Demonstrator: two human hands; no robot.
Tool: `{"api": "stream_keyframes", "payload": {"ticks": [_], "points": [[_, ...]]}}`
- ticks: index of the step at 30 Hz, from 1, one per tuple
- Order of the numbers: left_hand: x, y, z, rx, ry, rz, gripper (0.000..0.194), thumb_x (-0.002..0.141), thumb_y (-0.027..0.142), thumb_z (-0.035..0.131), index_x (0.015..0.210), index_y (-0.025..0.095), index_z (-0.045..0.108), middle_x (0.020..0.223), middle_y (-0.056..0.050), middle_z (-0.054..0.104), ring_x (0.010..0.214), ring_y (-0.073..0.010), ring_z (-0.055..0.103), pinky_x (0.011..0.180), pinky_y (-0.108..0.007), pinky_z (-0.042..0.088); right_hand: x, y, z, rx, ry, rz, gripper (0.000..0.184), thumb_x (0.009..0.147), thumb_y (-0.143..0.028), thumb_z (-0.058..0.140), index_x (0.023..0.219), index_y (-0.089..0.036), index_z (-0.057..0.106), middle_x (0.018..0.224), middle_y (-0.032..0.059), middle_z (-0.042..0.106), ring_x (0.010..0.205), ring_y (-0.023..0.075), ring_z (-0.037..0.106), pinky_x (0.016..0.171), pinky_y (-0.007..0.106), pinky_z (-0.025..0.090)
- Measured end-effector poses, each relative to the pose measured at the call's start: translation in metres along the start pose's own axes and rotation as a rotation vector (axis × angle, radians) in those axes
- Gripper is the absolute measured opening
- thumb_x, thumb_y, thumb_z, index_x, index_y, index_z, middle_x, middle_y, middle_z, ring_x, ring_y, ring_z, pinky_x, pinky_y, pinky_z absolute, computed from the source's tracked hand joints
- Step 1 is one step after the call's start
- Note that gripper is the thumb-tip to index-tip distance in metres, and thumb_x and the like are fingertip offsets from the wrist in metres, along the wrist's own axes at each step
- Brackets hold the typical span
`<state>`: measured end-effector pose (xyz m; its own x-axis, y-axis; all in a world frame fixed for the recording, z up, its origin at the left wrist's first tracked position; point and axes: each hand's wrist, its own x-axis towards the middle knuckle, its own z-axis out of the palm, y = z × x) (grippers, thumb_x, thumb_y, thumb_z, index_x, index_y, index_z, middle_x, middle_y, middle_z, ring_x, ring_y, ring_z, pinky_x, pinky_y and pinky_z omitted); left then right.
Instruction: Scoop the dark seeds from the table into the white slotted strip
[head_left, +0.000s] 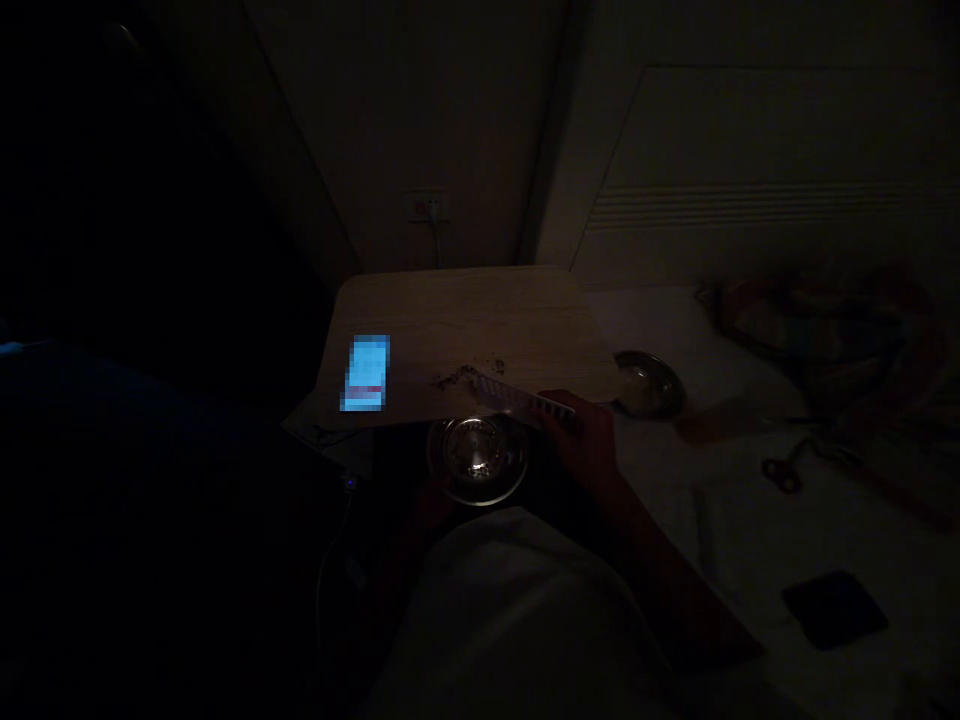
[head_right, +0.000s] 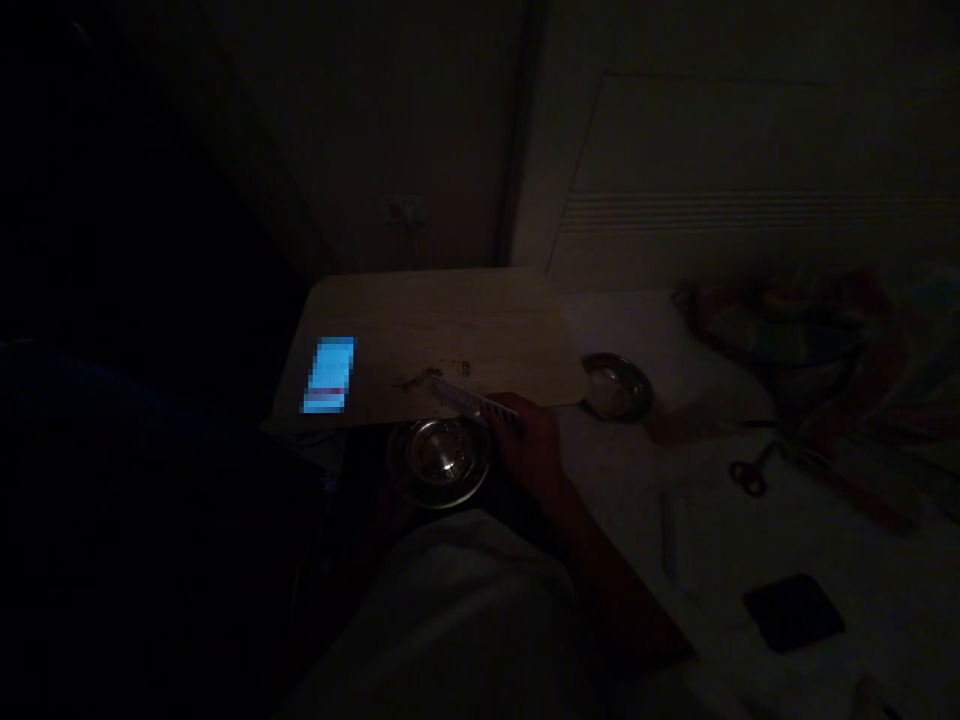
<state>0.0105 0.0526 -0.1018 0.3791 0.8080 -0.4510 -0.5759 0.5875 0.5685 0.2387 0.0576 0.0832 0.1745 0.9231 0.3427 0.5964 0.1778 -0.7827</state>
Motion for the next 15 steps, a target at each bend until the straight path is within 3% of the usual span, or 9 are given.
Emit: {"api": "stream_keyframes", "payload": {"ticks": [5, 12, 15], "points": [[0.0003, -0.0027, -0.0027, 0.002, 0.023, -0.025, 0.04, 0.064, 0.019, 0.065, 0.104, 0.014, 0.065, 0.112, -0.009, 0.065, 0.129, -0.0356, 0.034, 0.105, -0.046, 0.029, 0.0004, -0.0023, 0.0023, 0.024, -0.003, 0.012, 0.015, 0.081, -0.032, 0.058, 0.085, -0.022, 0.069, 0.083, 0.0025, 0.072, 0.073, 0.018, 0.066, 0.066, 0.027, 0.051], [-0.0017, 0.0001, 0.0037, 0.01, 0.017, 0.009, 0.043, 0.064, 0.02, 0.067, 0.107, 0.016, 0.064, 0.118, -0.008, 0.063, 0.131, -0.0344, 0.033, 0.105, -0.044, 0.031, -0.0033, -0.0002, 0.0036, 0.078, -0.065, 0.02, 0.016, 0.079, -0.031, 0.059, 0.088, -0.021, 0.069, 0.083, 0.0026, 0.071, 0.072, 0.0174, 0.066, 0.066, 0.027, 0.051], [-0.0024, 0.0016, 0.0044, 0.028, 0.009, 0.023, 0.043, 0.066, 0.02, 0.066, 0.109, 0.017, 0.063, 0.119, -0.007, 0.062, 0.133, -0.0322, 0.03, 0.107, -0.04, 0.029, -0.0028, 0.0034, 0.0011, 0.065, -0.021, 0.031, 0.016, 0.079, -0.031, 0.06, 0.087, -0.02, 0.068, 0.081, 0.0026, 0.071, 0.07, 0.0172, 0.065, 0.064, 0.027, 0.05]]}}
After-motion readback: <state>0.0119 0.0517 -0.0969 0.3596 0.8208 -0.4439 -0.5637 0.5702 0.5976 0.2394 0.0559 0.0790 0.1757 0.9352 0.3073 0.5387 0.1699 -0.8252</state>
